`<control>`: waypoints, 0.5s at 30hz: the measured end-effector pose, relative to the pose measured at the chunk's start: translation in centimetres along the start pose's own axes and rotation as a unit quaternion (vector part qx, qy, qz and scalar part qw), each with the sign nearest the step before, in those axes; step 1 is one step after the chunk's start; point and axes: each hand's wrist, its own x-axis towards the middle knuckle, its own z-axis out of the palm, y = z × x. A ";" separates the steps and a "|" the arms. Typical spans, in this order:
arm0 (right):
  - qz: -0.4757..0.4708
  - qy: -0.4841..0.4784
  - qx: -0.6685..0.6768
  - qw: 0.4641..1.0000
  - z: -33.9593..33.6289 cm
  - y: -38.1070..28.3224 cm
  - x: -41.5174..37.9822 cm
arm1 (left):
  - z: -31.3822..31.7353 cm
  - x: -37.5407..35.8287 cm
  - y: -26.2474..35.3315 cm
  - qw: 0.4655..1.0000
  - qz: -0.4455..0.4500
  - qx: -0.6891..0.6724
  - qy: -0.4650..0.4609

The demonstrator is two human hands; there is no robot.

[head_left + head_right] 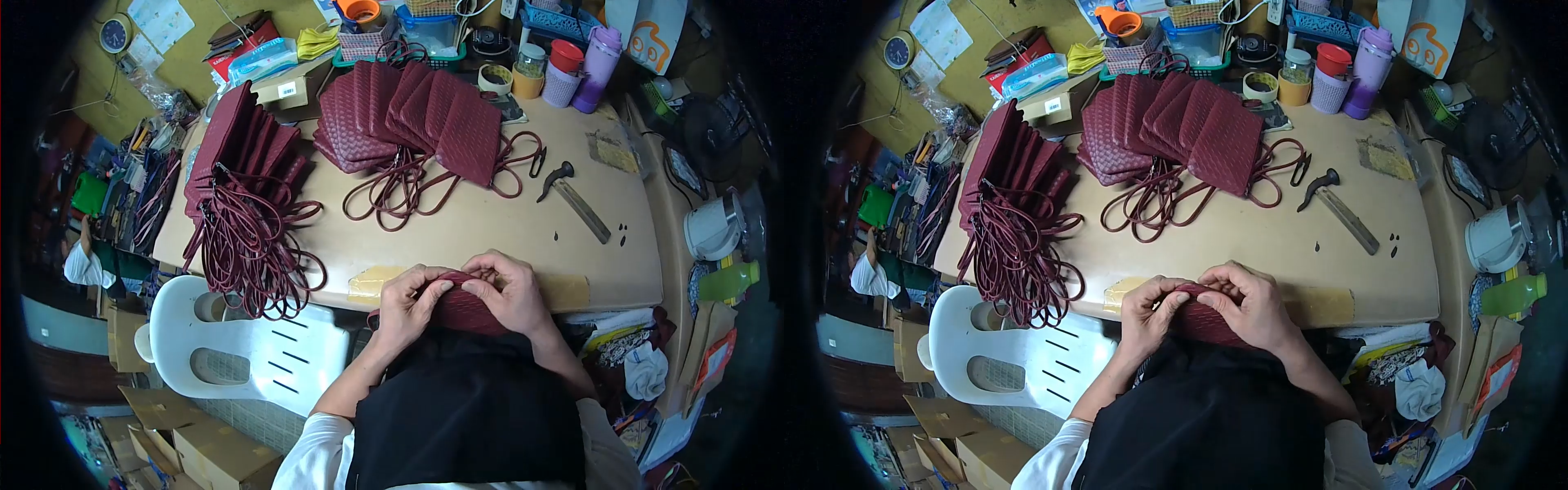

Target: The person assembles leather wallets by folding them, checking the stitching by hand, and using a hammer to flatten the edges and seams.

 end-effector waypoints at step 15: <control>0.124 -0.395 0.055 0.909 -5.1 -1.1 6.8 | 0.0 0.2 1.8 0.996 0.032 0.038 -0.079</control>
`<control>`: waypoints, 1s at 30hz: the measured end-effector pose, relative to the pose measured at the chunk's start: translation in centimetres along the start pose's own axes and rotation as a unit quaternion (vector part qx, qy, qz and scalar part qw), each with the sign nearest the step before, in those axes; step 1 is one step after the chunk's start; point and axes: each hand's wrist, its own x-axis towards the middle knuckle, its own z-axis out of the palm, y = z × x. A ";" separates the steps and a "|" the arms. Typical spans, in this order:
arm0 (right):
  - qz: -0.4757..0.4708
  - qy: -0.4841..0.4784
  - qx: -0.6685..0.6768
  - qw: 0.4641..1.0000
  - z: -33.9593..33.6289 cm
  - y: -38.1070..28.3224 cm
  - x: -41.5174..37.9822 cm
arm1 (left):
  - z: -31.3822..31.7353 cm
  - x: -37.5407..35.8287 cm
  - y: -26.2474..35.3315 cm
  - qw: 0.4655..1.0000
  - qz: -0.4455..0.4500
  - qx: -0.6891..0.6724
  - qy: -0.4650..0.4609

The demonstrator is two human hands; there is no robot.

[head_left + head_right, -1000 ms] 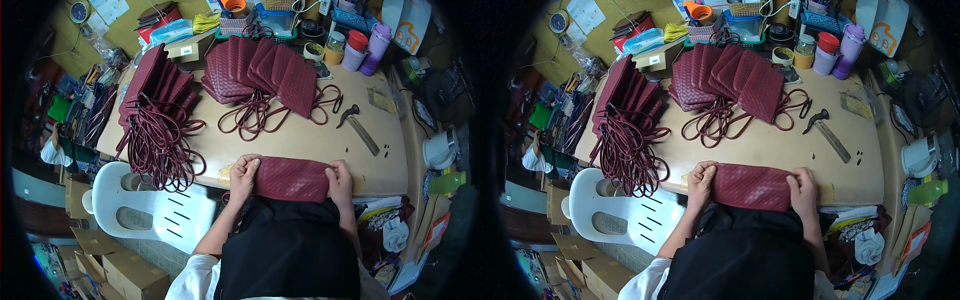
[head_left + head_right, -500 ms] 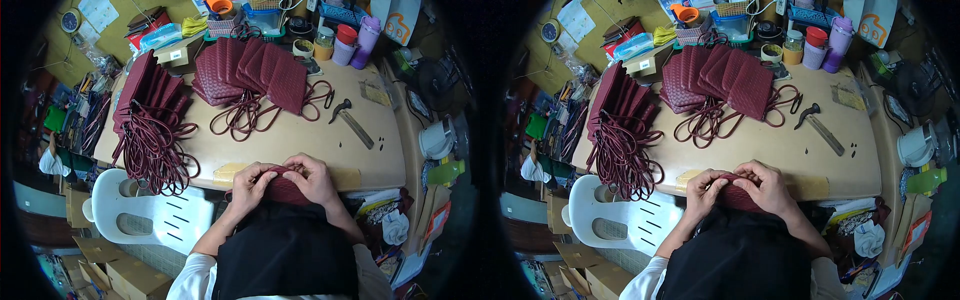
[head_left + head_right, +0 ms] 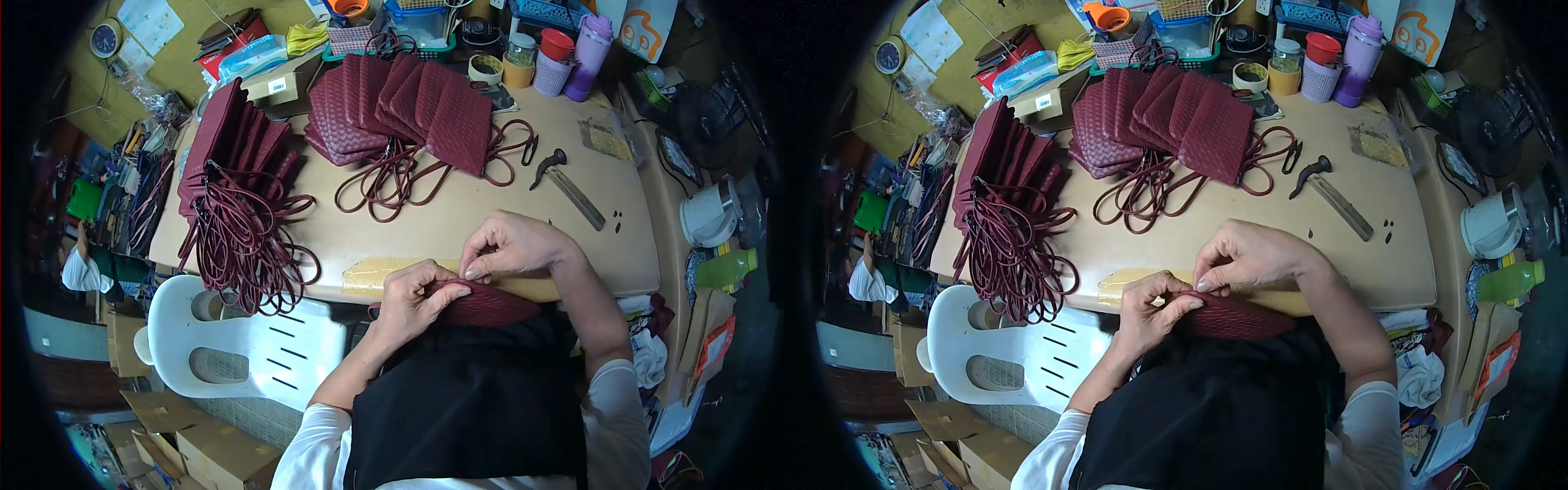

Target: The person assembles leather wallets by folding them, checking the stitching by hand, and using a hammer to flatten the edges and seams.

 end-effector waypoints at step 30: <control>0.067 0.253 0.007 0.965 1.0 6.1 -3.1 | -3.6 -1.2 -7.2 0.931 -0.082 -0.181 0.307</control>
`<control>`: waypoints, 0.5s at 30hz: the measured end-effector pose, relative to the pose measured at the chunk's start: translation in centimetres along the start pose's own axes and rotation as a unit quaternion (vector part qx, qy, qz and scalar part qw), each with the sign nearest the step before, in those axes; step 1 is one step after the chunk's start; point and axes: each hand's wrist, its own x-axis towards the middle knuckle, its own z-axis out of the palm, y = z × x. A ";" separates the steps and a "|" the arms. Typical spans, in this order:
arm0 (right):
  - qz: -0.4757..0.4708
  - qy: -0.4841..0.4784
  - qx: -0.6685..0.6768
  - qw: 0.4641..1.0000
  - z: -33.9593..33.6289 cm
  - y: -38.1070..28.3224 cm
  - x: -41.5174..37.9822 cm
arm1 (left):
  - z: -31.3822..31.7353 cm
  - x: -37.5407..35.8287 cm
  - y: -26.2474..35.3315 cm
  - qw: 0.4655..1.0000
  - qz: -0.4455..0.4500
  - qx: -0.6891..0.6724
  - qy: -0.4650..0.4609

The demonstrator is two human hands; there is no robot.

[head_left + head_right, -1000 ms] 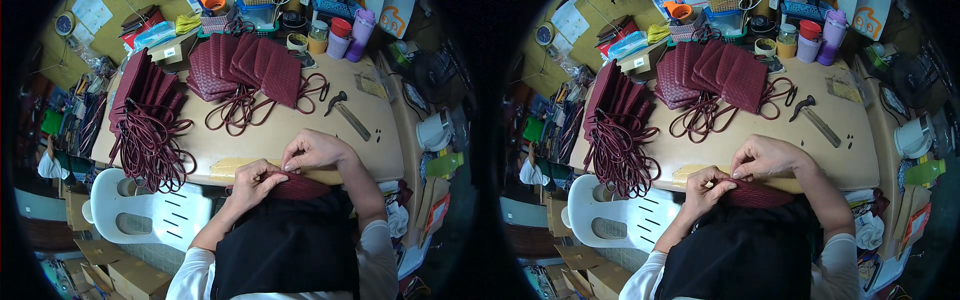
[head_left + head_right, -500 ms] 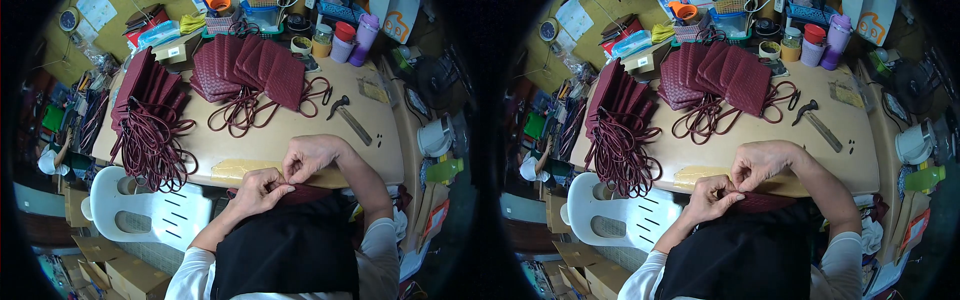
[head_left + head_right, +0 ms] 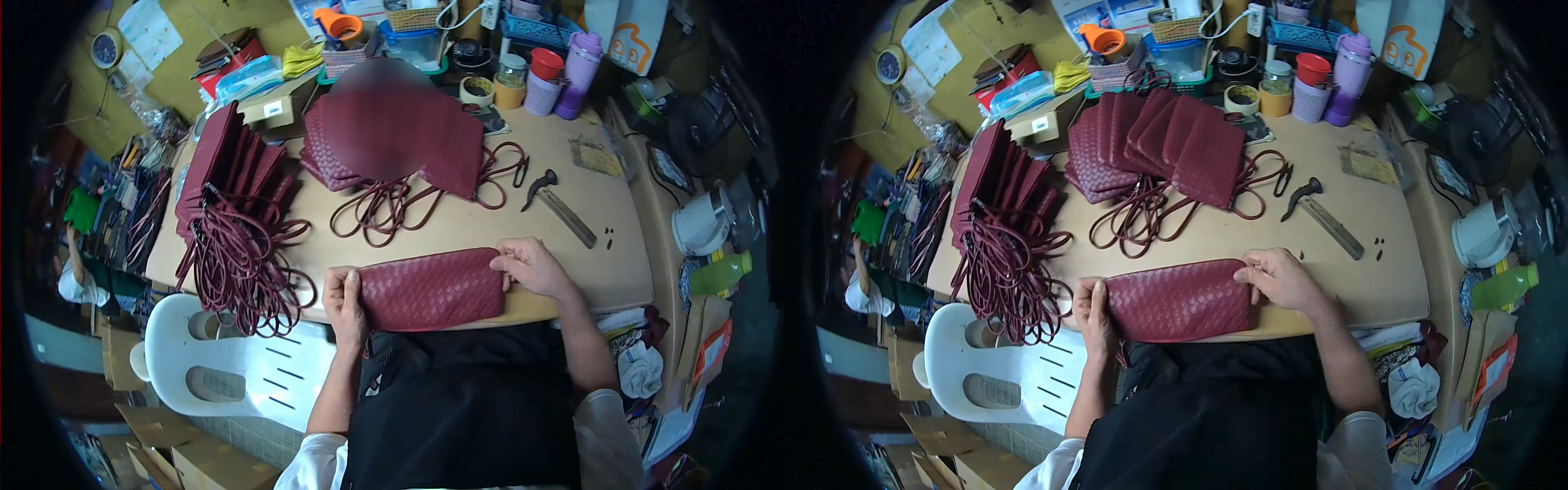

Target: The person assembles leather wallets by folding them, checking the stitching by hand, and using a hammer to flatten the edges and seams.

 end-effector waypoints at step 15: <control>-0.126 0.358 -0.059 0.923 1.0 4.3 1.9 | -1.0 -1.2 2.0 0.876 -0.285 0.120 -0.371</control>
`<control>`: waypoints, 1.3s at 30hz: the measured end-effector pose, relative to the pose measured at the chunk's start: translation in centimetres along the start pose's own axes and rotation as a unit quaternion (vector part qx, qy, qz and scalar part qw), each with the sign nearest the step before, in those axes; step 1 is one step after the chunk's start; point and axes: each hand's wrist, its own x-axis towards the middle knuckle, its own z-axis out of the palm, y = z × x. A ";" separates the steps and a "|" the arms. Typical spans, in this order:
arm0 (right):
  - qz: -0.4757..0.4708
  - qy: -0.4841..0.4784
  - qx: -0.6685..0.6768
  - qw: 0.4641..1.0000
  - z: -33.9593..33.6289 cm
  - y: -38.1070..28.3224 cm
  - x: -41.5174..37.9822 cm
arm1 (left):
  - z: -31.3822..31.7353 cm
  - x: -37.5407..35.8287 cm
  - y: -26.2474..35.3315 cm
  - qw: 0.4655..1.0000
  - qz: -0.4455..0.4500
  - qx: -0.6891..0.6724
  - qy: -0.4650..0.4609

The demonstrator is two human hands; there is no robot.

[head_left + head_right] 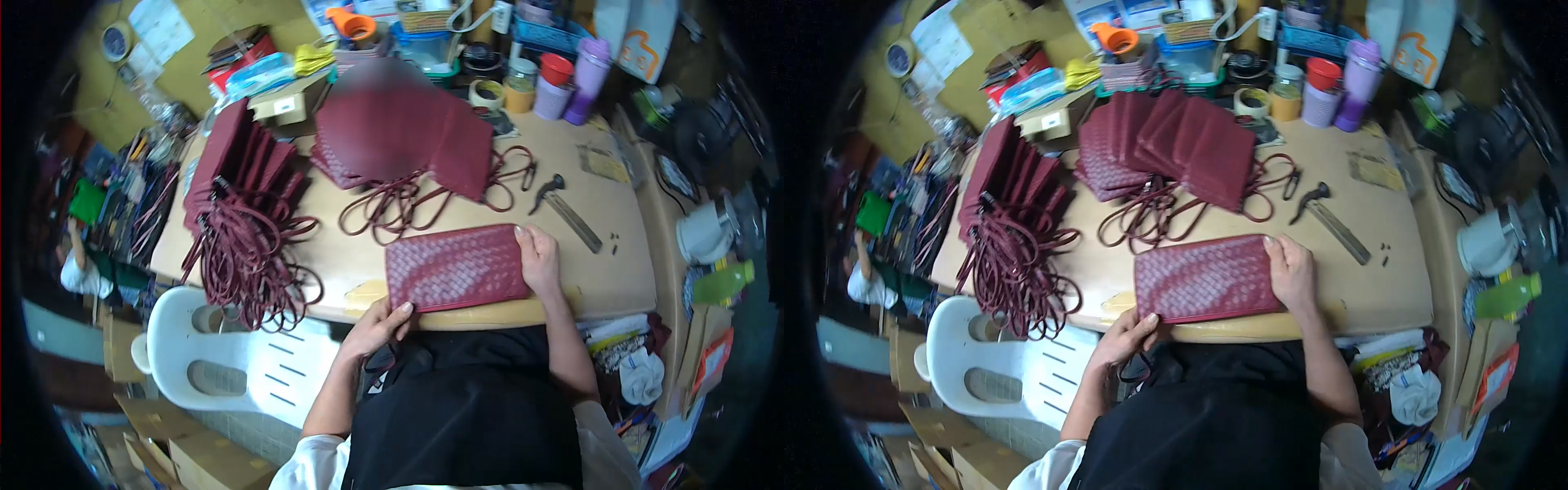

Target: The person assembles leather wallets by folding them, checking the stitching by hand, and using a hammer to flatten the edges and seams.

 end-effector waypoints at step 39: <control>0.073 -0.124 -0.048 0.988 -0.9 2.7 -1.0 | -29.8 -1.9 13.7 0.944 0.020 0.041 0.327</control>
